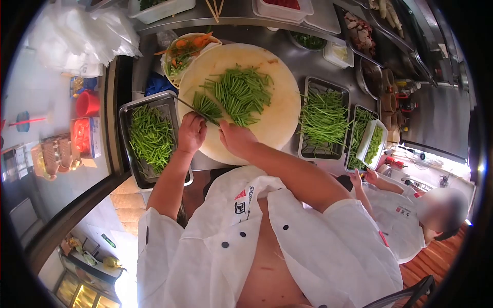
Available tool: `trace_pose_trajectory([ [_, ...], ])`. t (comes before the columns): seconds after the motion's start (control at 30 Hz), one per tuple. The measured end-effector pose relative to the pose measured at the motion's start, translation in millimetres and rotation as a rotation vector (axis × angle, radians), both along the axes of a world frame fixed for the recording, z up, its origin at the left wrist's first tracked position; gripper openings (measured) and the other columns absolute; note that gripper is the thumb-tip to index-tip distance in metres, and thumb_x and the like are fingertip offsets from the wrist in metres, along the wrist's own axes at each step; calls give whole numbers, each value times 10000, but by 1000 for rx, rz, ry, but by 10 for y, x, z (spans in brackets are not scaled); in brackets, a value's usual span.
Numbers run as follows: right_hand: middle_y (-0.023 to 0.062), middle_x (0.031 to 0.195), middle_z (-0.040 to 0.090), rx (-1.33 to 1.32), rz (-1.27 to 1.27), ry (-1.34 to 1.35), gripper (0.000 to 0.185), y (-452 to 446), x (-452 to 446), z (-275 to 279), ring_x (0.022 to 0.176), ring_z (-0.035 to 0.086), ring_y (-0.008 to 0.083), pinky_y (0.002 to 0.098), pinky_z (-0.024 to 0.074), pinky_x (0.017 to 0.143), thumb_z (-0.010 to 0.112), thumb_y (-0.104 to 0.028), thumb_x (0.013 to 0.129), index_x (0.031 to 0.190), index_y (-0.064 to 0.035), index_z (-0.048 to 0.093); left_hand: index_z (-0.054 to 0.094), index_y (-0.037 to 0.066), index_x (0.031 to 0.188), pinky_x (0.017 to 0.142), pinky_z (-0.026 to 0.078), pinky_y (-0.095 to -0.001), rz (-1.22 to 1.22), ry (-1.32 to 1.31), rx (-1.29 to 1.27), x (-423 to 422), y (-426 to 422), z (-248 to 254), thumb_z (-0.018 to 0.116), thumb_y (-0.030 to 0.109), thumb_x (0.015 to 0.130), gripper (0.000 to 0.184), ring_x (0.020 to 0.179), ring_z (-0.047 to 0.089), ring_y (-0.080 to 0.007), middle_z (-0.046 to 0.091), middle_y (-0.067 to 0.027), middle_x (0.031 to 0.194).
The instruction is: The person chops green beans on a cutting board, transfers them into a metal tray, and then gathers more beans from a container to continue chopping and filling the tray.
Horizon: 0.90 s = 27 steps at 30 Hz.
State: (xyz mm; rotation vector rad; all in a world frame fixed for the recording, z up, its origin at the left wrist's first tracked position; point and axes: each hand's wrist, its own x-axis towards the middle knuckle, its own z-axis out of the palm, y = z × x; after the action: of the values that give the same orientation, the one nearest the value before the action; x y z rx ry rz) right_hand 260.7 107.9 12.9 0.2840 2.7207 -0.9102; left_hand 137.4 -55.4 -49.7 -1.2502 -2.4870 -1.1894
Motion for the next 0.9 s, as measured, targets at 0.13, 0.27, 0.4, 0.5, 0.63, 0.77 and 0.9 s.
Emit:
trace_pose_trajectory([
  [0.13,240,818,680,-96,-12,18,249,175,-67,-59,756,694,441,559,550,667,520,-269,1021,1118,-39,513,618,22,1013,847,547,-455,-39,-64,-25,49,-81,42,684,-19,822,206,989,635,-395,645,-168,1057],
  [0.27,238,816,672,-265,-128,92,240,382,132,168,746,671,449,552,523,661,557,-263,1014,1115,-49,526,604,14,1031,871,548,-455,20,-100,53,168,-265,95,686,1,864,187,1044,638,-406,656,-174,1111],
  [0.4,147,717,622,-448,-356,88,246,592,578,475,590,609,306,437,507,579,580,-283,1034,1063,-46,523,604,19,1039,906,530,-467,190,-101,-35,152,-343,291,761,68,832,265,1062,636,-399,656,-157,1131],
  [0.5,33,666,538,-691,-638,-145,242,819,830,593,525,505,150,330,455,501,591,-289,1041,1039,-55,525,636,51,1006,889,504,-473,65,21,-168,20,-256,319,809,120,777,296,1031,620,-358,642,-121,1097],
  [0.63,-24,661,490,-730,-814,-156,226,979,1313,587,512,465,76,279,412,456,592,-276,1046,1021,-66,514,678,111,919,831,472,-456,-51,92,-210,106,-6,318,823,161,744,232,983,594,-310,616,-74,1020],
  [0.77,-8,658,491,-780,-903,-115,213,1018,1605,541,502,478,87,284,411,439,569,-260,1058,997,-71,490,686,126,904,802,461,-449,14,43,-239,146,204,361,805,164,760,191,949,587,-305,604,-63,969],
  [0.9,0,652,503,-796,-948,-95,217,870,1824,475,504,494,96,297,425,449,558,-257,1061,981,-70,481,690,128,896,798,461,-446,-3,68,-244,184,173,202,792,162,767,168,944,586,-304,611,-63,964],
])
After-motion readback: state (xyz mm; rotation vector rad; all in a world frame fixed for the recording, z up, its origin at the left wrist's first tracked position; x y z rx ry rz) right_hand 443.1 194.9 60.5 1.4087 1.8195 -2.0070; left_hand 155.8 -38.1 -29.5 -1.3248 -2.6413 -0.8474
